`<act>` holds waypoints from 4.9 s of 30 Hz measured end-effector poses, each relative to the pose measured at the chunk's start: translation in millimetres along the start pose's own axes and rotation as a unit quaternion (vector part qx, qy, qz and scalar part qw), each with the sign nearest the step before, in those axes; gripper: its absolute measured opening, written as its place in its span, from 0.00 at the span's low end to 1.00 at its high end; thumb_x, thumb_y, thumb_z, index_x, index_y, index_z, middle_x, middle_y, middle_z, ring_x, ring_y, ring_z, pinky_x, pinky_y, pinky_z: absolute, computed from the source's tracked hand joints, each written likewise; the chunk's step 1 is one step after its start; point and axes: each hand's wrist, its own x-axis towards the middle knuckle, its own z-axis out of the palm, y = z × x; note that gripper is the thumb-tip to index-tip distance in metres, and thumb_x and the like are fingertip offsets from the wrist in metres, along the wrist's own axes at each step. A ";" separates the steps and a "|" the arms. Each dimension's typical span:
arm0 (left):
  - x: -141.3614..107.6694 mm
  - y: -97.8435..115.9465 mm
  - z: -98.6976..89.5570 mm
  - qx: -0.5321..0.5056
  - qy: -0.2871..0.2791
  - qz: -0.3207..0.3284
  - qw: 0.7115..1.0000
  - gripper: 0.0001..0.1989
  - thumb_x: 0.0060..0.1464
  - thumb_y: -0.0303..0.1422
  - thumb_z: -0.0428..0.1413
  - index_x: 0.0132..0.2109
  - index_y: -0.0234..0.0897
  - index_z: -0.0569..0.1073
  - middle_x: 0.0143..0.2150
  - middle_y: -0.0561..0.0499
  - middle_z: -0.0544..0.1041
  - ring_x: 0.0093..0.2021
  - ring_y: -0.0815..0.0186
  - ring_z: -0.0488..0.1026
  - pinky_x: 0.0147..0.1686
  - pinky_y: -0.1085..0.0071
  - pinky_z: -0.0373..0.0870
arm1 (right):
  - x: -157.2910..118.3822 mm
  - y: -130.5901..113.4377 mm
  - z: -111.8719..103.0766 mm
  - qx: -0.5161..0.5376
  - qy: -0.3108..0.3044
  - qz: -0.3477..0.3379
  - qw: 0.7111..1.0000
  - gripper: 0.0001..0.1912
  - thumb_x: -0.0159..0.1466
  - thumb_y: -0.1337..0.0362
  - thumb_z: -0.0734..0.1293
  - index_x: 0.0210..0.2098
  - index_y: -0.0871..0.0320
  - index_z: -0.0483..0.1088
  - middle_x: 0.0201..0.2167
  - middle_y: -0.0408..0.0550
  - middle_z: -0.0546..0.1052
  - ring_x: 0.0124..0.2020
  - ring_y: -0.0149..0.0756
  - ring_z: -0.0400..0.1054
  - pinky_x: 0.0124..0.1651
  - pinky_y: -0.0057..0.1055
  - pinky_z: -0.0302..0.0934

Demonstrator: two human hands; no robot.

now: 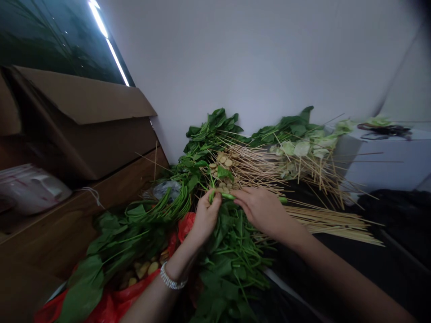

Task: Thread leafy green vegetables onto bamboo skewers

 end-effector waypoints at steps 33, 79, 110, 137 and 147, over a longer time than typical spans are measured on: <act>10.2 18.1 -12.0 0.075 -0.066 0.051 0.994 0.12 0.59 0.37 0.46 0.28 0.39 0.63 0.25 0.56 0.64 0.27 0.69 0.61 0.30 0.74 0.60 | -1.4 4.2 -6.8 -0.011 0.046 -0.014 0.999 0.14 0.71 0.63 0.59 0.50 0.51 0.73 0.36 0.45 0.78 0.34 0.34 0.69 0.36 0.30 0.52; 23.1 12.3 -89.6 0.128 0.153 0.088 0.976 0.10 0.48 0.38 0.63 0.34 0.37 0.75 0.27 0.56 0.71 0.28 0.70 0.67 0.28 0.76 0.63 | -9.8 59.0 -33.2 0.281 0.094 0.032 0.955 0.12 0.69 0.58 0.58 0.36 0.55 0.70 0.30 0.45 0.77 0.34 0.36 0.70 0.39 0.30 0.61; 12.4 -2.5 -79.6 0.360 -0.034 0.305 0.881 0.08 0.60 0.34 0.56 0.45 0.40 0.78 0.38 0.47 0.79 0.40 0.62 0.75 0.41 0.66 0.70 | -5.2 34.1 -16.0 0.397 -0.102 0.067 0.910 0.18 0.68 0.53 0.58 0.32 0.58 0.70 0.22 0.39 0.65 0.19 0.27 0.57 0.23 0.25 0.52; -16.8 14.8 -40.9 0.385 -0.016 0.358 0.850 0.10 0.59 0.33 0.57 0.48 0.39 0.72 0.38 0.48 0.75 0.38 0.64 0.73 0.39 0.69 0.70 | -10.4 4.3 -7.4 0.169 0.010 -0.027 0.985 0.11 0.68 0.63 0.62 0.43 0.57 0.75 0.40 0.51 0.79 0.43 0.42 0.72 0.47 0.36 0.61; -22.4 10.1 -36.4 0.450 -0.040 0.397 0.799 0.07 0.60 0.30 0.55 0.45 0.38 0.73 0.39 0.46 0.78 0.37 0.62 0.71 0.37 0.66 0.70 | -15.0 -14.5 1.8 0.088 0.028 -0.001 0.996 0.12 0.70 0.64 0.59 0.42 0.58 0.73 0.39 0.52 0.76 0.42 0.42 0.70 0.45 0.36 0.61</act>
